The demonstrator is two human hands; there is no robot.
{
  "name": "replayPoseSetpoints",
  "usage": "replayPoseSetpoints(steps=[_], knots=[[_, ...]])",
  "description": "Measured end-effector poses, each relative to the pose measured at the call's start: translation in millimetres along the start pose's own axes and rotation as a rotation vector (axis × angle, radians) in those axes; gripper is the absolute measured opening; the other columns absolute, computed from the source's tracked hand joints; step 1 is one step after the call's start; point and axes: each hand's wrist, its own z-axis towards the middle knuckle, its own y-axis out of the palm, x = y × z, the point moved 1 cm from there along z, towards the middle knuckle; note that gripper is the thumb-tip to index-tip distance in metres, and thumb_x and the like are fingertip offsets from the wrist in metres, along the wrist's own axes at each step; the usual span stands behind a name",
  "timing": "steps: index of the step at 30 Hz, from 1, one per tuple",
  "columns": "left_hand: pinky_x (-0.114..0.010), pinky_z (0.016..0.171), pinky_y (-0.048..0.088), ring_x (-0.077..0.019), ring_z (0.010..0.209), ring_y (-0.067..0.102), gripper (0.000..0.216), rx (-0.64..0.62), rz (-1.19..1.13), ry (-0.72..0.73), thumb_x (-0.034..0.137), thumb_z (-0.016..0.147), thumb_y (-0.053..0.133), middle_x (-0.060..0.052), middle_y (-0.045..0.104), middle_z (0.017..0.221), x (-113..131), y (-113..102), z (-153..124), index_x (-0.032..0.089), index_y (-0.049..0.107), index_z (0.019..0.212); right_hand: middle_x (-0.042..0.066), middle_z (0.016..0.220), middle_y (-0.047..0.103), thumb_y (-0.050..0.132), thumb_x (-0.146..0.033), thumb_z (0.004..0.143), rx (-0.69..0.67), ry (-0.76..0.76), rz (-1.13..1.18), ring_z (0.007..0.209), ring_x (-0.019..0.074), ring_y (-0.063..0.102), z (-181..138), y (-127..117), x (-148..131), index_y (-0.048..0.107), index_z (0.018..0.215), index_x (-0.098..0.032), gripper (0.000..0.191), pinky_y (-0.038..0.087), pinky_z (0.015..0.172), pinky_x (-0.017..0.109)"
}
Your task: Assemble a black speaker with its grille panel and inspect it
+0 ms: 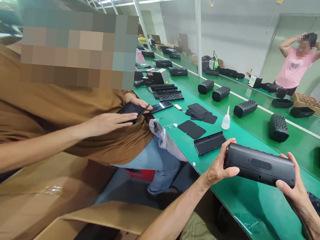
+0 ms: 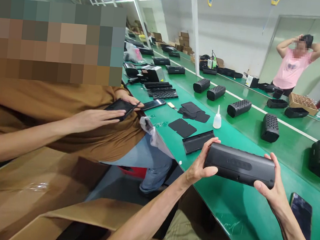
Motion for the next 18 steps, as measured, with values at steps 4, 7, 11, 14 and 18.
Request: replayPoseSetpoints(steps=[4,7,11,14,18], knots=[[-0.042,0.103,0.051,-0.0274,0.117,0.056,0.108,-0.082,0.066,-0.004,0.054,0.071,0.090,-0.011,0.049,0.145,12.5,-3.5,-4.1,0.030,0.034,0.159,0.013,0.175,0.037,0.081,-0.065,0.089,0.016,0.071,0.073,0.150,0.0401,0.050,-5.6,-9.7,-25.5,0.027,0.171,-0.039,0.102,0.048,0.117,0.055],[-0.042,0.103,0.051,-0.0288,0.119,0.057,0.100,-0.043,0.102,0.078,0.057,0.071,0.090,-0.010,0.051,0.140,19.7,-2.2,-11.3,0.030,0.039,0.154,0.012,0.171,0.043,0.084,-0.061,0.087,0.056,0.020,-0.021,0.148,0.0421,0.050,-12.2,-15.8,-45.2,0.036,0.168,-0.036,0.097,0.048,0.116,0.055],[-0.045,0.109,0.047,-0.0351,0.131,0.051,0.097,0.057,0.137,0.194,0.064,0.066,0.091,-0.011,0.046,0.150,16.0,-0.6,-17.0,0.028,0.047,0.145,0.012,0.165,0.049,0.088,-0.060,0.081,0.114,-0.006,-0.077,0.143,0.0441,0.053,-10.9,-13.5,-40.3,0.045,0.162,-0.035,0.095,0.052,0.110,0.053],[-0.041,0.098,0.049,-0.0283,0.114,0.055,0.098,0.065,0.072,0.048,0.064,0.069,0.089,-0.009,0.054,0.133,1.3,-0.6,-15.8,0.027,0.044,0.147,0.014,0.162,0.051,0.088,-0.063,0.078,0.059,0.081,0.032,0.137,0.0423,0.059,-0.3,-5.7,-12.6,0.046,0.158,-0.035,0.095,0.054,0.108,0.055],[-0.039,0.096,0.049,-0.0252,0.109,0.056,0.105,0.015,0.034,-0.055,0.064,0.072,0.090,-0.008,0.053,0.130,-7.0,0.4,-13.5,0.028,0.035,0.154,0.015,0.170,0.044,0.091,-0.063,0.076,-0.044,0.184,0.151,0.143,0.0412,0.056,7.8,-3.5,14.5,0.038,0.163,-0.037,0.105,0.053,0.111,0.054]])
